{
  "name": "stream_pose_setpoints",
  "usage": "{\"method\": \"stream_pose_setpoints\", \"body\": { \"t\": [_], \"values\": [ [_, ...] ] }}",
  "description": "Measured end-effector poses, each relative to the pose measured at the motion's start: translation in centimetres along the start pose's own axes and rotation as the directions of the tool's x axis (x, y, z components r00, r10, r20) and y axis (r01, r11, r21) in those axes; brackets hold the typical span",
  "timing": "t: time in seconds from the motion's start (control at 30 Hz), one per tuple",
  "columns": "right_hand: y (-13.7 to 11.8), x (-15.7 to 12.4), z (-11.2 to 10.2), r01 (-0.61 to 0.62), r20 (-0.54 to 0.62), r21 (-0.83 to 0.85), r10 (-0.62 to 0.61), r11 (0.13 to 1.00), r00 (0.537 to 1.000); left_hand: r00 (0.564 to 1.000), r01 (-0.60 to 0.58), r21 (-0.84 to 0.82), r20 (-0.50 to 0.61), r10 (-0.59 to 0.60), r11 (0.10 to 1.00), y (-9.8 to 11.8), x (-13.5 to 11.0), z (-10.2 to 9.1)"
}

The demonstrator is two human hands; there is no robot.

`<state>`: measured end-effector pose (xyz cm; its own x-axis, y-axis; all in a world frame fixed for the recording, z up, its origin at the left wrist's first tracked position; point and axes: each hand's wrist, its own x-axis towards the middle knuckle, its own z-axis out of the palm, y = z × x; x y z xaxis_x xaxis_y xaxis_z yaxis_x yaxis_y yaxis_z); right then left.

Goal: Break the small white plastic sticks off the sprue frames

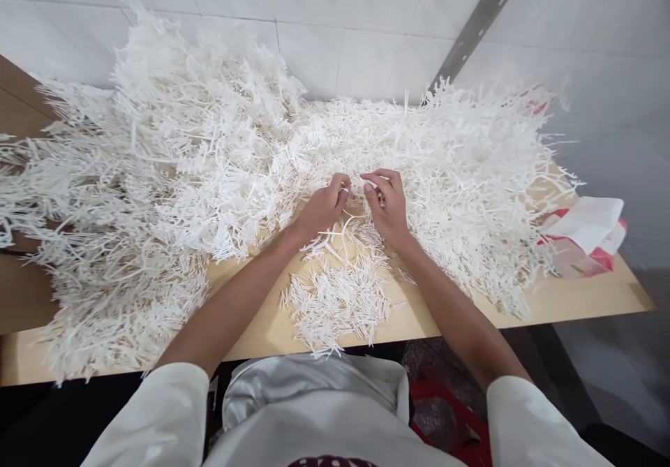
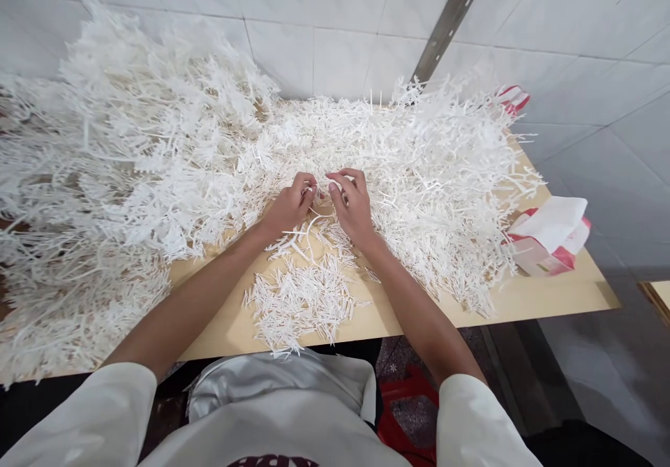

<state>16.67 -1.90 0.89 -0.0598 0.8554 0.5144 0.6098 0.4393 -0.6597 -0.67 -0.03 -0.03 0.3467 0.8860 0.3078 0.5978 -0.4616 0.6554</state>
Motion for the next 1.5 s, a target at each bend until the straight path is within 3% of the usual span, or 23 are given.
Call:
{"method": "stream_pose_setpoints", "body": {
  "t": [0.1,0.2,0.4,0.53,0.67,0.93,1.17,1.33,1.5],
  "values": [
    [0.3,0.1,0.0,0.046,0.088,0.002,-0.046,0.999,0.995,0.997,-0.073,0.1,0.043,0.069,0.992,0.2,-0.1,0.2],
    [0.6,0.1,0.0,0.065,0.111,-0.01,-0.063,0.998,0.992,0.996,-0.074,0.157,0.056,0.066,0.985,0.5,-0.1,0.2],
    [0.3,-0.1,0.1,0.021,0.142,-0.007,-0.02,1.0,0.99,0.999,-0.046,0.191,0.03,0.041,0.981,0.6,-0.2,-0.1],
    [-0.2,-0.3,0.4,-0.084,0.123,0.022,0.081,0.996,0.989,0.988,-0.154,0.215,0.065,0.143,0.965,0.1,-0.4,0.2],
    [-0.5,-0.3,0.6,-0.046,0.171,0.034,0.039,0.998,0.985,0.979,-0.201,0.256,0.078,0.187,0.946,-0.4,-0.5,0.6],
    [0.4,-0.7,0.4,0.003,0.071,-0.07,0.002,0.998,0.997,0.98,-0.197,0.246,0.075,0.184,0.949,-0.6,-0.1,1.2],
    [0.2,-0.7,0.3,-0.059,0.051,-0.079,0.063,0.995,0.997,0.974,-0.225,0.259,0.073,0.214,0.939,-0.2,0.0,1.1],
    [0.4,-0.6,0.2,-0.041,0.067,-0.018,0.042,0.999,0.997,0.971,-0.24,0.21,0.068,0.23,0.948,0.0,-0.1,0.6],
    [0.5,-0.7,0.1,-0.083,0.104,-0.005,0.083,0.997,0.991,0.961,-0.277,0.271,0.073,0.267,0.922,0.1,0.1,0.5]
  ]
}}
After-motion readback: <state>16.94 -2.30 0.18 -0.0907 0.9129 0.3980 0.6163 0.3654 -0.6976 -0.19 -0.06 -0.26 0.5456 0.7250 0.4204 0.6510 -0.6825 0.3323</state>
